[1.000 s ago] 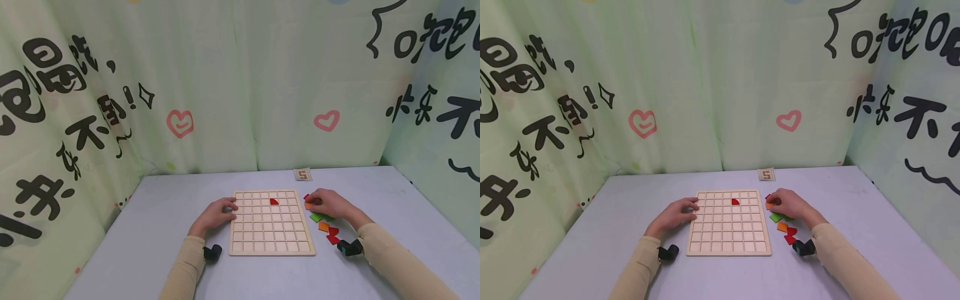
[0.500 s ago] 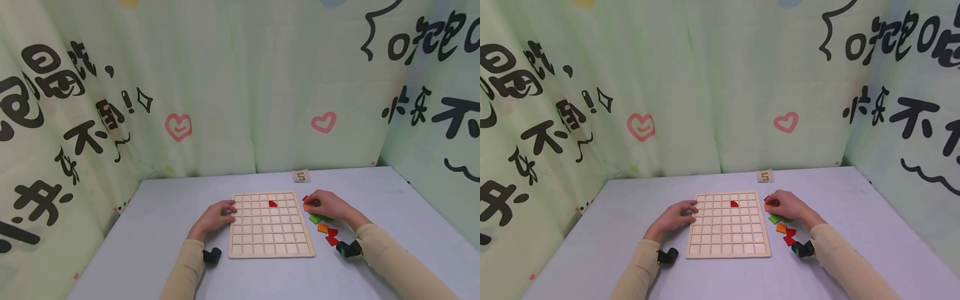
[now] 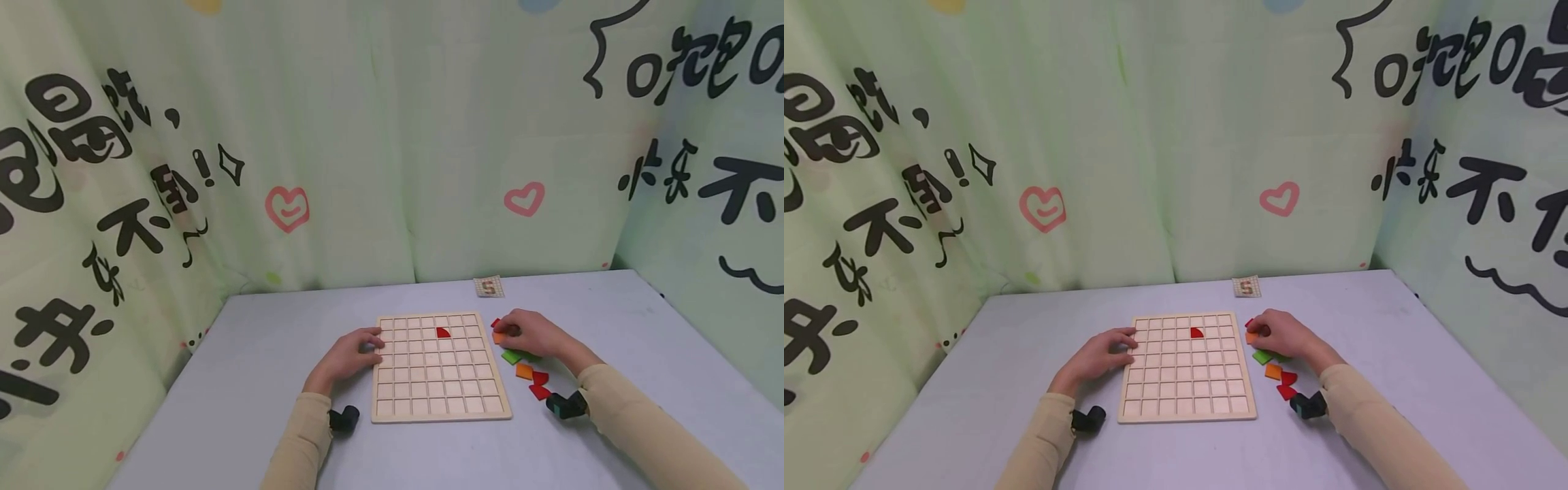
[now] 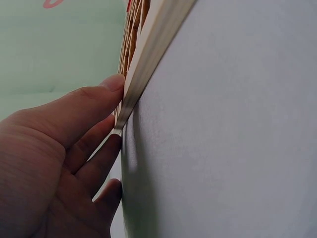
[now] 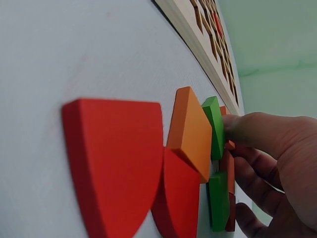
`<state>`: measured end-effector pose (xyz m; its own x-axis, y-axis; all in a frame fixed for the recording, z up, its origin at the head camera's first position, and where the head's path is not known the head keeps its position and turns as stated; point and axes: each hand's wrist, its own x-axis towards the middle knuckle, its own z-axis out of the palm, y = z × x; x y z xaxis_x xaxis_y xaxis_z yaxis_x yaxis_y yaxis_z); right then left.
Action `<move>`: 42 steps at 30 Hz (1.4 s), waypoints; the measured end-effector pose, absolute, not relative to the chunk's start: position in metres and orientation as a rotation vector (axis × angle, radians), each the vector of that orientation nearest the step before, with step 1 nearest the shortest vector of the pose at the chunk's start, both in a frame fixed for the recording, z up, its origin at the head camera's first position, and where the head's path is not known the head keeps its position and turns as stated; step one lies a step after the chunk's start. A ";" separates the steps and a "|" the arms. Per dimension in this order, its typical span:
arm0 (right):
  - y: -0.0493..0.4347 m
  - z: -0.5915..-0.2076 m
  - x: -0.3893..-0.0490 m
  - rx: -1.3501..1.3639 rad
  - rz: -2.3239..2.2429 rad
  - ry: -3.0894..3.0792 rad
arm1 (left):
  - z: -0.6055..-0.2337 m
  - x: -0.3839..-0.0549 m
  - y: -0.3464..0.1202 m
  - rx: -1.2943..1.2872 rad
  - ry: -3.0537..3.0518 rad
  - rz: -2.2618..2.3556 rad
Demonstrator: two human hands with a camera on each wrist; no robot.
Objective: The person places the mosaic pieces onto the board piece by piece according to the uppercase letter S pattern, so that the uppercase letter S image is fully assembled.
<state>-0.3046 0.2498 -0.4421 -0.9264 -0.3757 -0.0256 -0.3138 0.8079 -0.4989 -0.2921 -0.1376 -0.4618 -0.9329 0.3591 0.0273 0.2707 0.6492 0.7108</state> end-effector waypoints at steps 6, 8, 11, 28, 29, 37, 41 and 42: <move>0.249 -0.440 -0.304 -0.551 -0.759 2.863 | -0.463 -0.292 -0.139 0.536 2.741 1.160; 0.249 -0.440 -0.304 -0.554 -0.760 2.862 | -0.463 -0.292 -0.139 0.539 2.742 1.164; 0.249 -0.439 -0.304 -0.556 -0.768 2.866 | -0.464 -0.292 -0.139 0.545 2.742 1.167; 0.233 -0.430 -0.312 -0.562 -0.901 2.925 | -0.461 -0.291 -0.139 0.561 2.746 1.169; 0.231 -0.430 -0.312 -0.574 -0.915 2.924 | -0.461 -0.291 -0.139 0.559 2.744 1.169; 0.215 -0.427 -0.316 -0.699 -0.953 2.905 | -0.460 -0.290 -0.139 0.554 2.739 1.183; 0.207 -0.426 -0.316 -0.750 -0.953 2.896 | -0.459 -0.290 -0.139 0.547 2.737 1.182; 0.204 -0.425 -0.316 -0.752 -0.953 2.896 | -0.459 -0.290 -0.139 0.548 2.738 1.182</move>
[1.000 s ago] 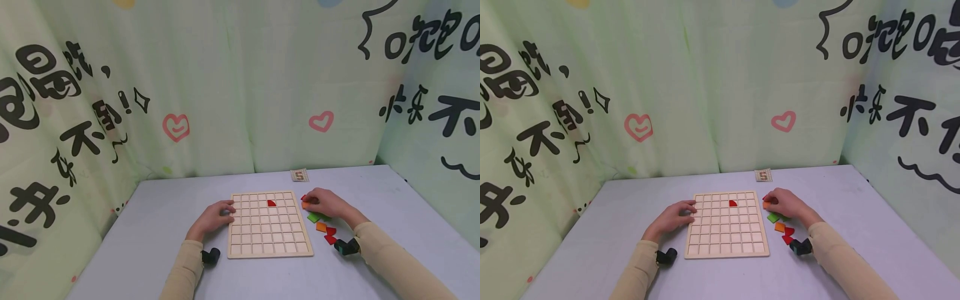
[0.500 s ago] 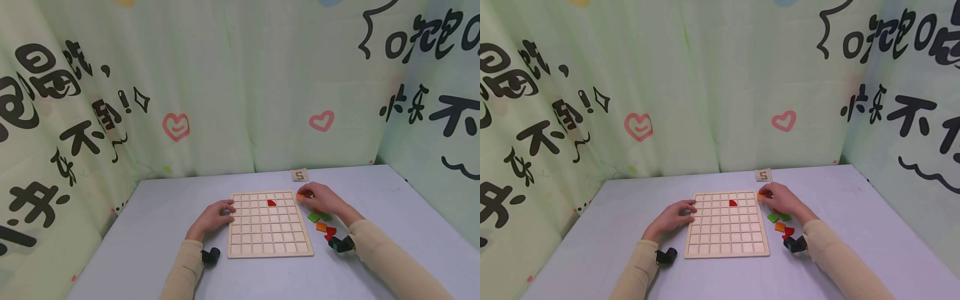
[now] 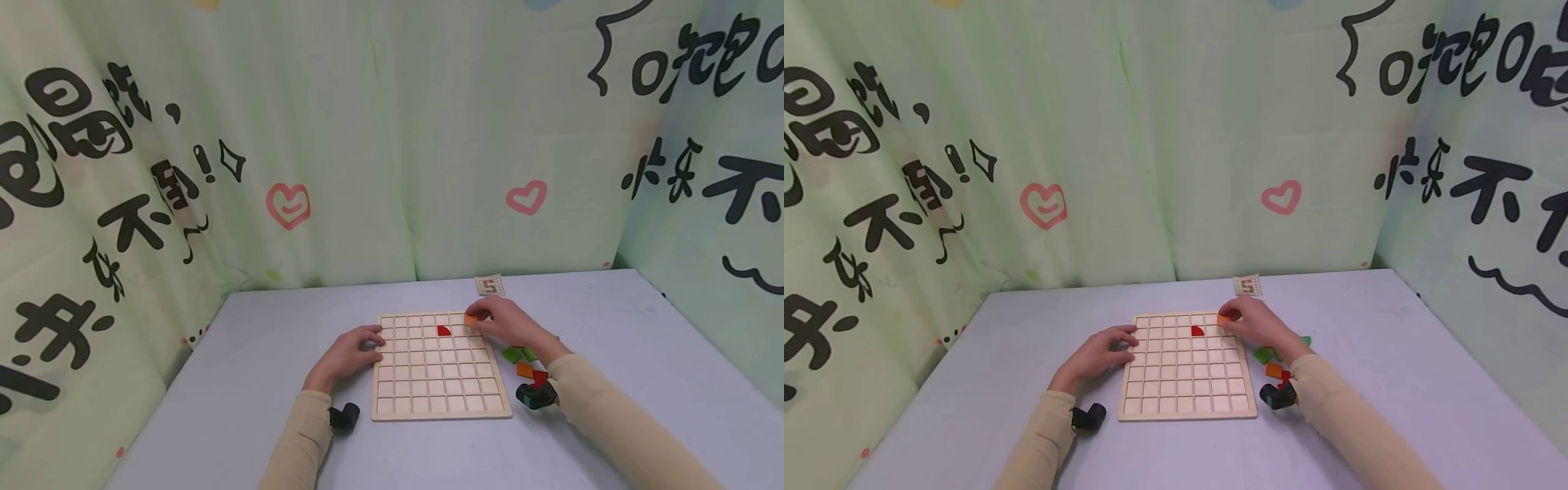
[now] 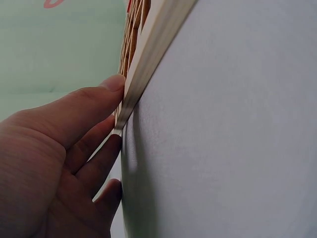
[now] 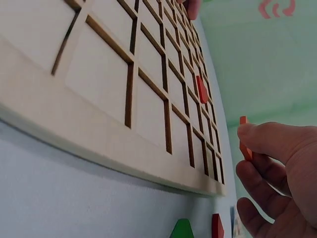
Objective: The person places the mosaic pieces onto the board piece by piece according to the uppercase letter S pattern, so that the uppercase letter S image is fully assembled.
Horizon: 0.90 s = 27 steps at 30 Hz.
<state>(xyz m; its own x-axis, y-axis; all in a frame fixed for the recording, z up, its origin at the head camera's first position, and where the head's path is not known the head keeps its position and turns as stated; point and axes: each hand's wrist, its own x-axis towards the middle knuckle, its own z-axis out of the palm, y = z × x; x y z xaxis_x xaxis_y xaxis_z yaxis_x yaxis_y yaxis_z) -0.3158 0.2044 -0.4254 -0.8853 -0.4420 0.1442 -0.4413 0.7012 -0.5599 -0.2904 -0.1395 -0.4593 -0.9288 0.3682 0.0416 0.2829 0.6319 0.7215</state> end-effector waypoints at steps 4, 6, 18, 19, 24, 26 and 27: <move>0.196 -0.426 -0.317 -0.744 -0.947 2.901 | -0.459 -0.291 -0.140 0.564 2.743 1.174; 0.192 -0.427 -0.318 -0.731 -0.953 2.897 | -0.459 -0.291 -0.139 0.560 2.743 1.170; 0.176 -0.429 -0.316 -0.813 -0.983 2.850 | -0.462 -0.292 -0.139 0.547 2.737 1.178; 0.175 -0.429 -0.316 -0.819 -0.985 2.845 | -0.462 -0.292 -0.139 0.549 2.739 1.176; 0.167 -0.429 -0.318 -0.850 -0.990 2.831 | -0.462 -0.292 -0.139 0.548 2.742 1.175; 0.164 -0.429 -0.318 -0.860 -0.991 2.822 | -0.461 -0.292 -0.139 0.545 2.738 1.181; 0.163 -0.429 -0.319 -0.867 -0.980 2.824 | -0.461 -0.292 -0.139 0.543 2.735 1.187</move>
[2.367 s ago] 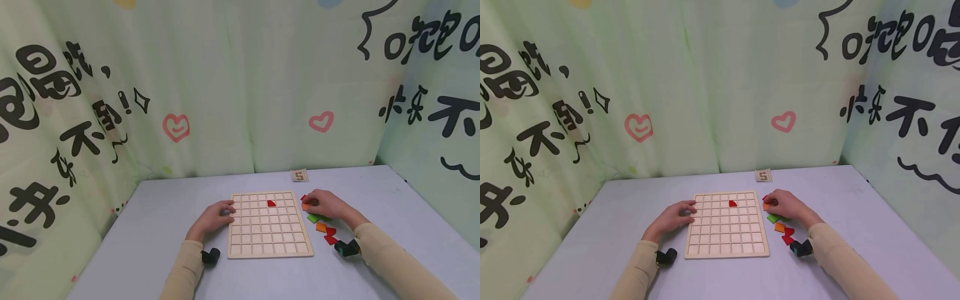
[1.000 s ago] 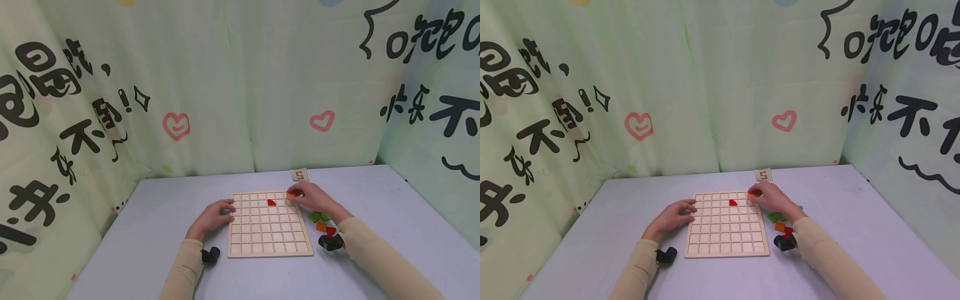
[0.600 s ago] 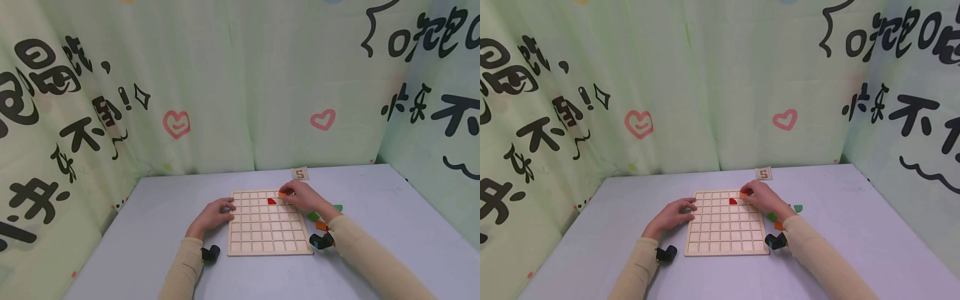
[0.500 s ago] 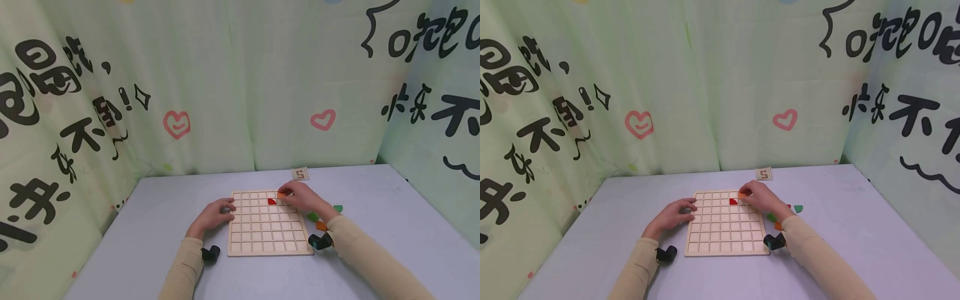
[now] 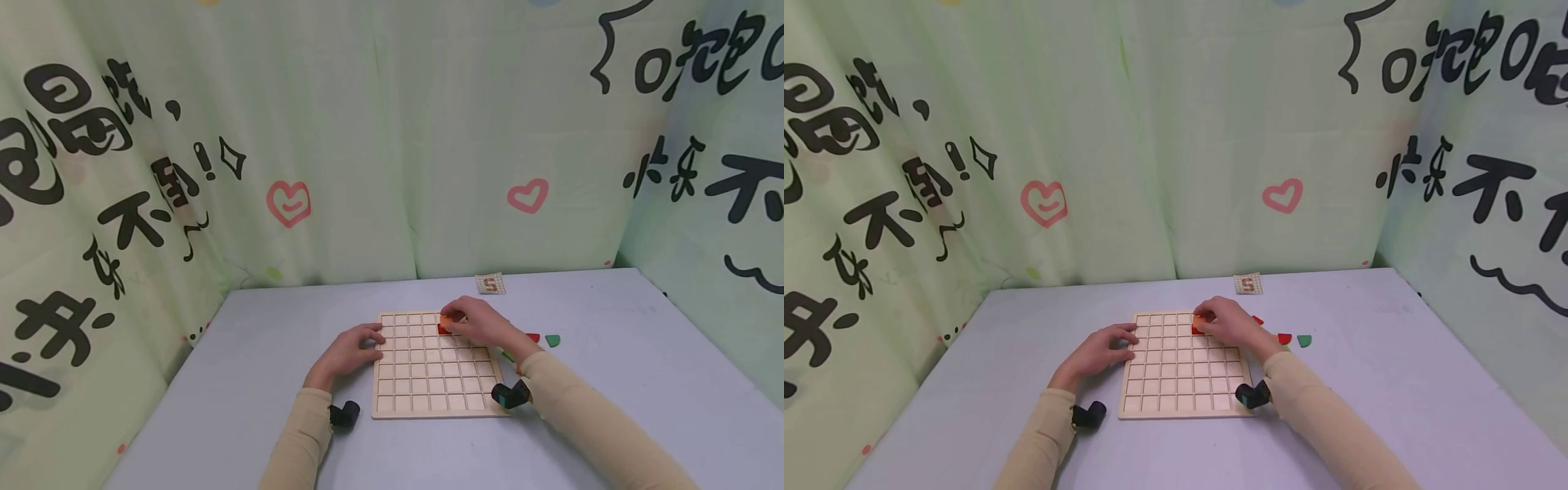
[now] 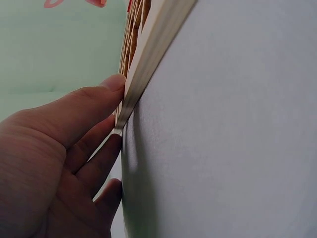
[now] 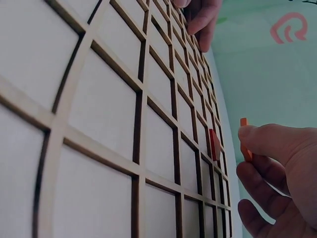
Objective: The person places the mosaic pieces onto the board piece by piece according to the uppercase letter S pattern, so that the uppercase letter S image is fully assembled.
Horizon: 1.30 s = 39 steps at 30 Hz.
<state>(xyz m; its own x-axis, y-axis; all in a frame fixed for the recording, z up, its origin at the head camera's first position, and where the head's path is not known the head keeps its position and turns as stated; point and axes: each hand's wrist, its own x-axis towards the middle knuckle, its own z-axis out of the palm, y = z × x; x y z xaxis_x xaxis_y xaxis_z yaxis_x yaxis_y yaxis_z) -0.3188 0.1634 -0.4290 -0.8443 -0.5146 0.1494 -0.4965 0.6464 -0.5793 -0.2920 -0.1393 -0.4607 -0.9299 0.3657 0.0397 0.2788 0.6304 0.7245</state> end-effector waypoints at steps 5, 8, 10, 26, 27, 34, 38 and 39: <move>0.159 -0.431 -0.320 -0.875 -0.954 2.816 | -0.460 -0.291 -0.140 0.545 2.729 1.200; 0.156 -0.432 -0.321 -0.872 -0.955 2.809 | -0.461 -0.292 -0.140 0.542 2.729 1.200; 0.154 -0.433 -0.322 -0.875 -0.958 2.805 | -0.461 -0.292 -0.139 0.540 2.732 1.198; 0.142 -0.438 -0.324 -0.913 -0.907 2.805 | -0.460 -0.292 -0.139 0.540 2.739 1.182; 0.141 -0.438 -0.325 -0.929 -0.893 2.812 | -0.460 -0.292 -0.139 0.542 2.739 1.181; 0.138 -0.436 -0.321 -0.974 -0.855 2.822 | -0.459 -0.292 -0.139 0.545 2.744 1.168; 0.136 -0.438 -0.321 -0.973 -0.830 2.828 | -0.460 -0.292 -0.139 0.545 2.743 1.168; 0.136 -0.438 -0.321 -0.970 -0.825 2.831 | -0.460 -0.291 -0.139 0.545 2.744 1.168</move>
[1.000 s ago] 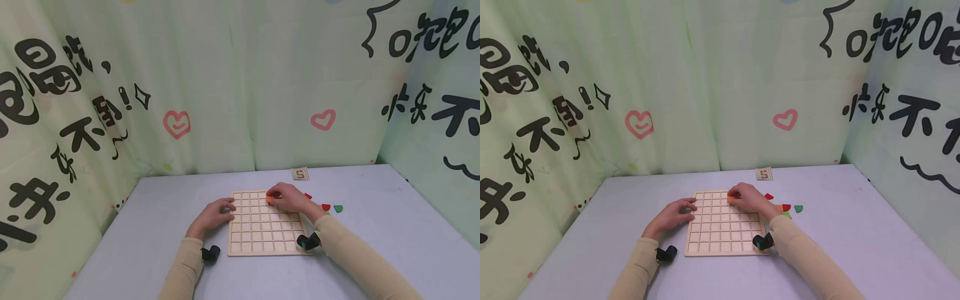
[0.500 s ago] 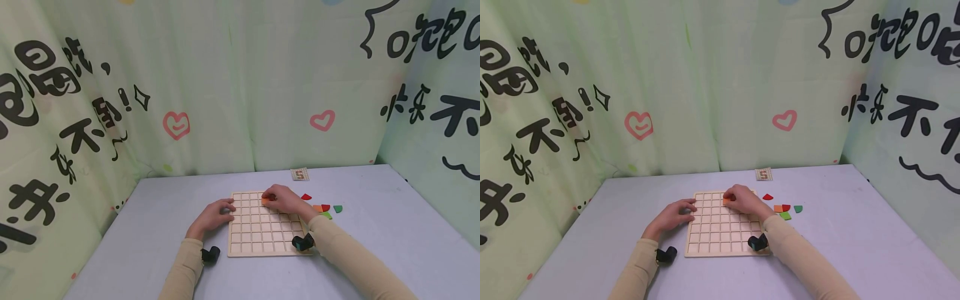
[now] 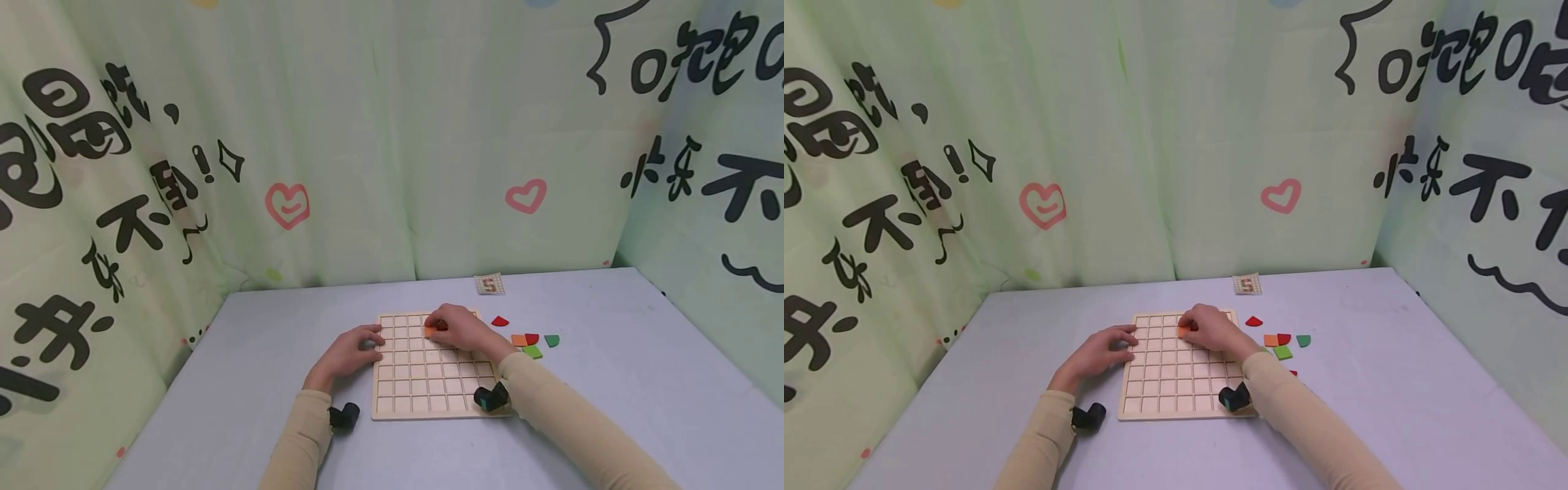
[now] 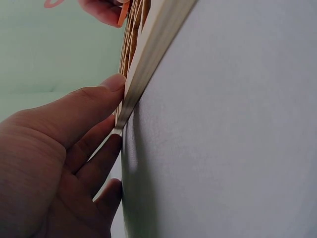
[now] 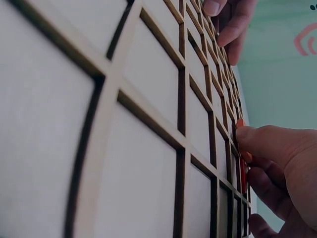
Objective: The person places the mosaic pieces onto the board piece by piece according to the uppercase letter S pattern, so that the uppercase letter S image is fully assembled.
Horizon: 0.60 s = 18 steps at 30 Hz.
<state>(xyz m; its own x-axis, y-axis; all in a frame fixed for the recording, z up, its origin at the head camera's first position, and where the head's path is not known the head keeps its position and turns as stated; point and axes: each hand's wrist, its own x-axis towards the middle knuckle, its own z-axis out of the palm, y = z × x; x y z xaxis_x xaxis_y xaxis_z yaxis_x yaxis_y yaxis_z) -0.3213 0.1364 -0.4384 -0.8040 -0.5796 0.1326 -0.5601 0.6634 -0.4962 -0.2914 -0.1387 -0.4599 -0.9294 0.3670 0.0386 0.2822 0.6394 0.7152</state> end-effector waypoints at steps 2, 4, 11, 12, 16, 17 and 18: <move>0.137 -0.440 -0.322 -0.967 -0.815 2.839 | -0.460 -0.291 -0.139 0.549 2.743 1.171; 0.137 -0.442 -0.322 -0.965 -0.811 2.847 | -0.460 -0.291 -0.139 0.549 2.743 1.174; 0.136 -0.444 -0.323 -0.942 -0.820 2.861 | -0.460 -0.290 -0.139 0.560 2.742 1.169; 0.136 -0.443 -0.323 -0.938 -0.822 2.861 | -0.460 -0.290 -0.139 0.561 2.743 1.167; 0.135 -0.443 -0.324 -0.935 -0.816 2.867 | -0.460 -0.291 -0.139 0.569 2.746 1.163; 0.134 -0.443 -0.324 -0.934 -0.817 2.870 | -0.460 -0.291 -0.139 0.569 2.746 1.164; 0.134 -0.443 -0.324 -0.934 -0.817 2.873 | -0.460 -0.291 -0.139 0.568 2.745 1.166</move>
<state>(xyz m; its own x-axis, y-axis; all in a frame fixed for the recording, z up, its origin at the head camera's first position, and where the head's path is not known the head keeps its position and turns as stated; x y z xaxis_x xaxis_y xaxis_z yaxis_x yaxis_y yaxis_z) -0.3237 0.1340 -0.4429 -0.8217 -0.5514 0.1443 -0.5448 0.6856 -0.4829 -0.2907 -0.1390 -0.4598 -0.9246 0.3780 0.0480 0.2970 0.6361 0.7122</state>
